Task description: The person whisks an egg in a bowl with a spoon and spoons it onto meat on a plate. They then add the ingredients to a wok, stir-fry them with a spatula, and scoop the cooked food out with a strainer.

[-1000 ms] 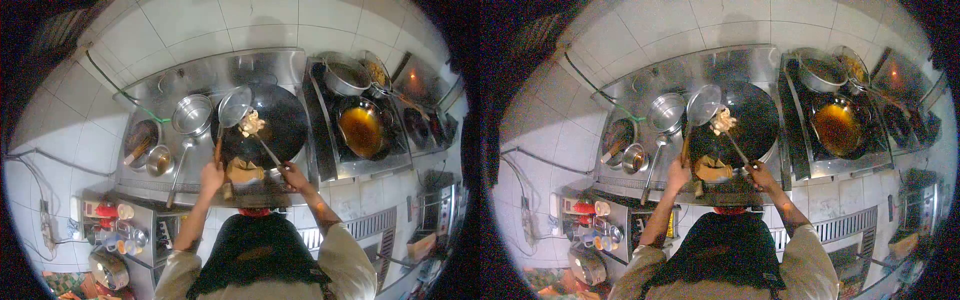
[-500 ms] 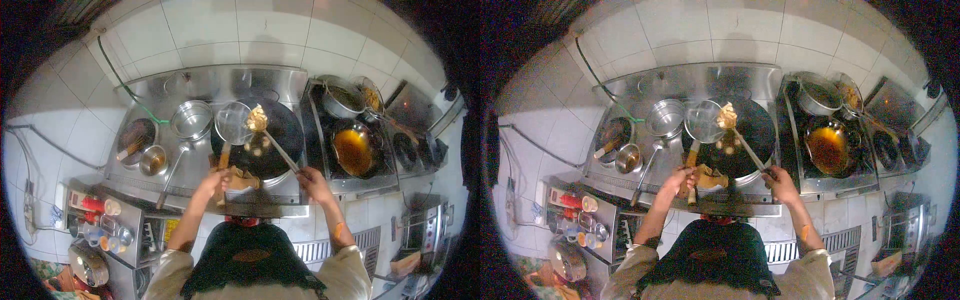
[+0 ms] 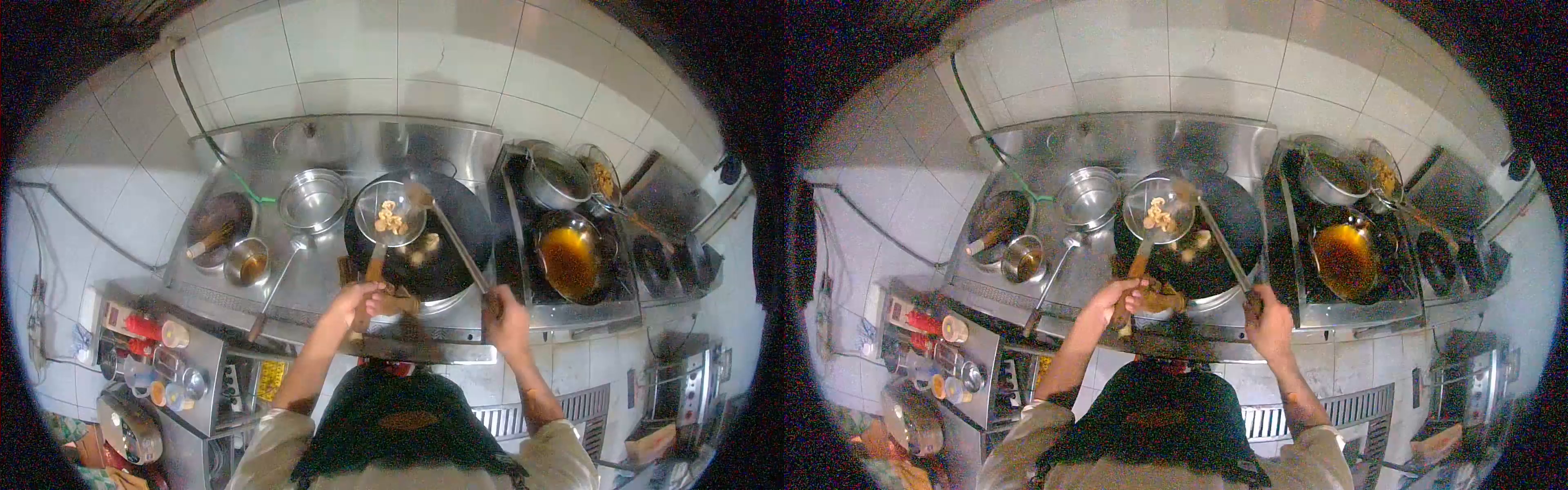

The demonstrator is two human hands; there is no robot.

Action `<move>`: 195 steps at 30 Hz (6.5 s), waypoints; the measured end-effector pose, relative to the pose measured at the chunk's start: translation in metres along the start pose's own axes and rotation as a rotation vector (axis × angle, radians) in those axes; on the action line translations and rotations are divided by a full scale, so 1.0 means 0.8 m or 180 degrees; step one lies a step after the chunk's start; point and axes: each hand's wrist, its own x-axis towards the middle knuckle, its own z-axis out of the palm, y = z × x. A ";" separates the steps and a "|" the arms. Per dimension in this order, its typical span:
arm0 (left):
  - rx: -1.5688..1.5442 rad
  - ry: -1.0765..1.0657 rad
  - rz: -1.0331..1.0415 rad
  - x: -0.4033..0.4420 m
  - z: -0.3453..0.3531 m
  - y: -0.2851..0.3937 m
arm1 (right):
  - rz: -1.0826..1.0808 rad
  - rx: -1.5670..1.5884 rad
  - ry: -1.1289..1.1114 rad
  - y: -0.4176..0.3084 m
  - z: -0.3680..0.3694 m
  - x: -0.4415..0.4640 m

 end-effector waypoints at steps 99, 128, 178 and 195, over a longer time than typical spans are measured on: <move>0.0439 0.1069 0.0841 0.078 -0.015 -0.115 | 0.2148 0.3960 -0.2449 0.069 0.078 -0.008; 0.0766 0.2217 0.2052 0.020 -0.005 -0.128 | 0.0043 0.1071 -0.1689 0.143 0.124 0.083; 0.1588 0.2794 0.1879 0.098 -0.049 -0.100 | -0.0073 0.0252 -0.0578 0.089 0.052 0.033; 0.0777 0.1394 0.0051 0.112 -0.046 -0.046 | 0.2749 0.4560 -0.3139 0.130 0.053 0.172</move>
